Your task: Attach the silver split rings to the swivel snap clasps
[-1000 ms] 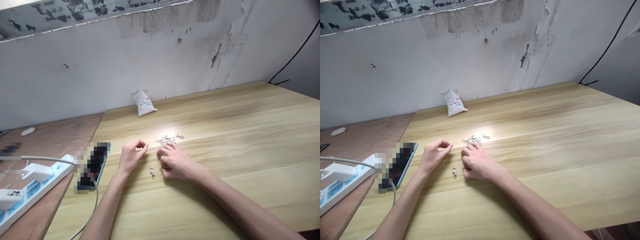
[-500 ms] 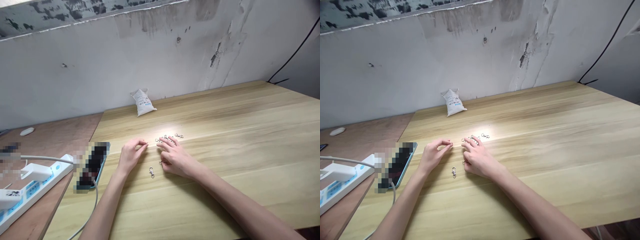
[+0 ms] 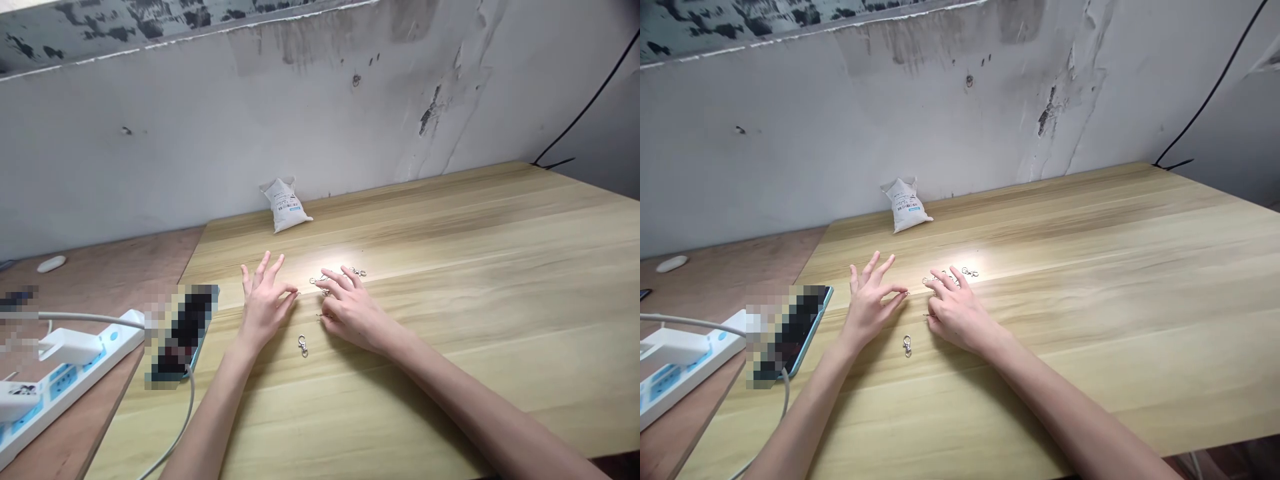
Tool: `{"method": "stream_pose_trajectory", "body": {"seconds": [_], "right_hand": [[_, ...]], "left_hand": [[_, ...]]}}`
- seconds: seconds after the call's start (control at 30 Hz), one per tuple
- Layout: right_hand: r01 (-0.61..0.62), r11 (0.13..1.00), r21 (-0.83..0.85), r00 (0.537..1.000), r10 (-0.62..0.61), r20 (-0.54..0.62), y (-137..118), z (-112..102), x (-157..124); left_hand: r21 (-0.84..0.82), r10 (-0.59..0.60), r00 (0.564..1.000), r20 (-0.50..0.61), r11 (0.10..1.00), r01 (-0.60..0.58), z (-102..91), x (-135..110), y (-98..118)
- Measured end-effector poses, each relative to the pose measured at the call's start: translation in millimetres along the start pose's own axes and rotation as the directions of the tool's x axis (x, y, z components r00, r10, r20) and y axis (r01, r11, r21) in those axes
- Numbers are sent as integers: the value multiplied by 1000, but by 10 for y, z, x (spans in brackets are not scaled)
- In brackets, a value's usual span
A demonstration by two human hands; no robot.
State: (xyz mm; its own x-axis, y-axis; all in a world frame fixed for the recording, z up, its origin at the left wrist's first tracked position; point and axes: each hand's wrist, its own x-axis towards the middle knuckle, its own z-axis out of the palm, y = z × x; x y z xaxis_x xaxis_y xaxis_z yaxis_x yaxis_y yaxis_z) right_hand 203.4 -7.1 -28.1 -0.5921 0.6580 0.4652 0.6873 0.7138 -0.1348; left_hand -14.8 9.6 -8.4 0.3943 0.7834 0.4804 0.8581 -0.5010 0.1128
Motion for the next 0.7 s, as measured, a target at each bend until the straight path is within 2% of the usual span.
{"method": "stream_pose_trajectory", "body": {"seconds": [0.17,0.33,0.5,0.7], "right_hand": [[-104,993,-54,989,97,-112,-4,-64,19],[-114,992,-62,988,106,-114,-3,-59,20],[-113,992,-58,988,106,-109,2,-40,16],[-126,991,-34,986,121,-117,17,-42,20]], "left_hand": [[90,102,994,-50,991,-97,-11,32,174],[102,196,976,-100,977,-186,-2,49,311],[93,253,961,-110,966,-243,30,42,326],[55,260,961,-98,965,-256,51,33,305]]}}
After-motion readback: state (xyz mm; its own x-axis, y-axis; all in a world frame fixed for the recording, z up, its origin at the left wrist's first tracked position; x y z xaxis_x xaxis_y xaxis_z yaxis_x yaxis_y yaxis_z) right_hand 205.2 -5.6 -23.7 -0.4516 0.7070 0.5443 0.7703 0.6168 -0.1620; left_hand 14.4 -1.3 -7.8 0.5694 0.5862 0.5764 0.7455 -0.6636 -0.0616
